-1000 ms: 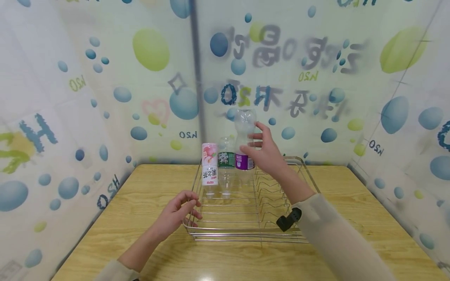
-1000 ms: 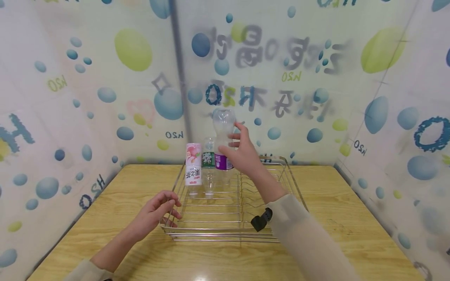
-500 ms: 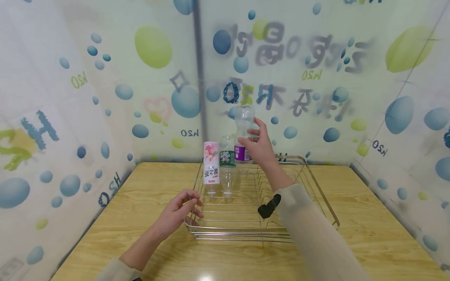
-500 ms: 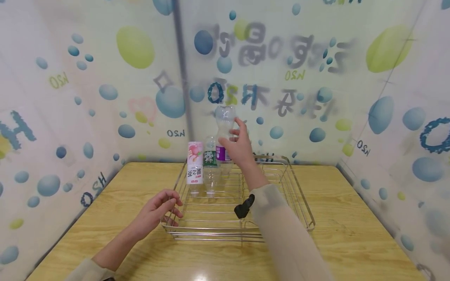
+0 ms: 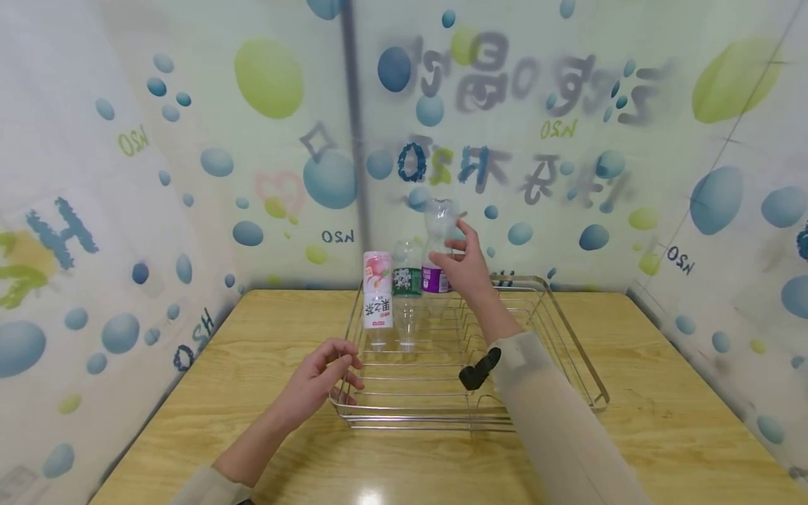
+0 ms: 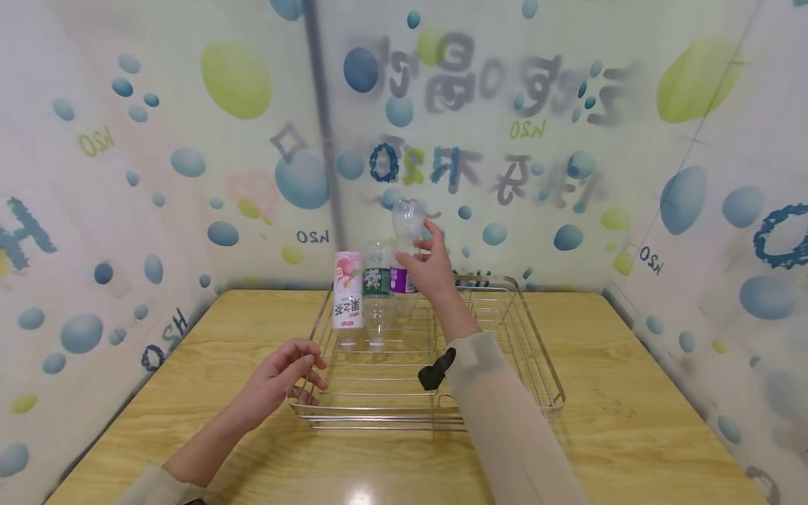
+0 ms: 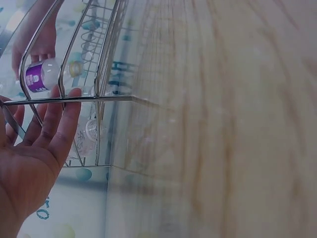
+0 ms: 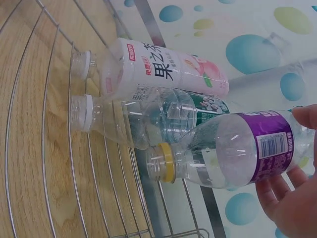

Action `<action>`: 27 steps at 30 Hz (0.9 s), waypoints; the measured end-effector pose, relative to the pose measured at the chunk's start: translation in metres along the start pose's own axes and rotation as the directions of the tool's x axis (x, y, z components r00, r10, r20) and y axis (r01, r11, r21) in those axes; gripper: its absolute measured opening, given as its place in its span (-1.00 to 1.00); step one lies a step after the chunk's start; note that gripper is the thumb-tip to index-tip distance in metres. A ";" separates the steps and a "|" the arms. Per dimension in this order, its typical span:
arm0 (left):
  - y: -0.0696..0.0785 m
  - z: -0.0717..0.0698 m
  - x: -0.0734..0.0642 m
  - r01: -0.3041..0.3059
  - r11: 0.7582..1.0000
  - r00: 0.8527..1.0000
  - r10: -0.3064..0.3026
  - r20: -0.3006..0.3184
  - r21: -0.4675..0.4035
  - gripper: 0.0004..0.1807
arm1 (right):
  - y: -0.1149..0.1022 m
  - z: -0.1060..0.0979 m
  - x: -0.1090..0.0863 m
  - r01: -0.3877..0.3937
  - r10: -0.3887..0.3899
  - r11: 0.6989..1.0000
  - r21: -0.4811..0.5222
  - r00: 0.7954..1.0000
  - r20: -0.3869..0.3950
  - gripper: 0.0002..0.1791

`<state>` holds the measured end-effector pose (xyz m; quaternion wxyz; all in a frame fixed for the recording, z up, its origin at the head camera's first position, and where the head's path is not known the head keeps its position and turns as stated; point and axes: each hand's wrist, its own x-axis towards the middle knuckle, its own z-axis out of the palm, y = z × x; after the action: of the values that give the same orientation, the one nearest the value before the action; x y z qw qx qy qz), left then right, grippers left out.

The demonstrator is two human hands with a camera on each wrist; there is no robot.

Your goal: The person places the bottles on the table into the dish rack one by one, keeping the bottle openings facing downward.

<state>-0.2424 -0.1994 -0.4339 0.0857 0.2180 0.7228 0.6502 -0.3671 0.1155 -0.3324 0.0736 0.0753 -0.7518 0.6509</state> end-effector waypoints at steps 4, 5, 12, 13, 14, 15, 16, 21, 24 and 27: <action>0.001 0.001 0.000 -0.002 1.000 1.000 0.002 -0.001 0.000 -0.74 | 0.005 -0.003 0.000 -0.009 0.009 0.999 -0.039 1.000 -0.002 0.01; 0.001 0.001 0.000 -0.001 1.000 1.000 0.001 -0.004 0.001 -0.74 | 0.006 -0.003 0.001 -0.009 0.009 0.999 -0.048 1.000 -0.004 0.01; 0.003 0.003 0.000 0.011 1.000 1.000 -0.011 -0.019 0.009 -0.71 | 0.014 -0.009 -0.001 -0.068 0.077 0.984 -0.167 0.996 0.046 0.02; 0.004 0.003 -0.001 0.013 1.000 1.000 -0.013 -0.020 0.009 -0.70 | 0.015 -0.009 -0.001 -0.080 0.092 0.980 -0.184 0.994 0.058 0.02; 0.004 0.003 -0.001 0.015 1.000 1.000 -0.015 -0.020 0.009 -0.70 | 0.015 -0.009 -0.002 -0.090 0.106 0.976 -0.197 0.992 0.068 0.03; 0.004 0.003 -0.001 0.016 1.000 1.000 -0.016 -0.020 0.009 -0.70 | 0.016 -0.009 -0.002 -0.099 0.117 0.973 -0.207 0.990 0.079 0.04; 0.003 0.003 -0.001 0.016 1.000 1.000 -0.015 -0.020 0.008 -0.70 | 0.016 -0.009 -0.002 -0.106 0.127 0.970 -0.217 0.988 0.086 0.04; 0.003 0.002 -0.001 0.012 1.000 1.000 -0.012 -0.018 0.007 -0.70 | 0.018 -0.008 -0.003 -0.116 0.144 0.965 -0.235 0.984 0.102 0.04; 0.003 0.002 -0.001 0.010 1.000 1.000 -0.009 -0.018 0.008 -0.70 | 0.018 -0.008 -0.004 -0.119 0.149 0.960 -0.254 0.984 0.100 0.03; 0.002 0.002 -0.001 0.010 1.000 1.000 -0.010 -0.020 0.006 -0.70 | 0.019 -0.008 -0.005 -0.123 0.157 0.954 -0.274 0.982 0.105 0.03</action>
<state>-0.2405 -0.1973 -0.4319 0.0810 0.2080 0.7265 0.6499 -0.3659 0.1263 -0.3510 -0.0109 0.0520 -0.8389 0.5417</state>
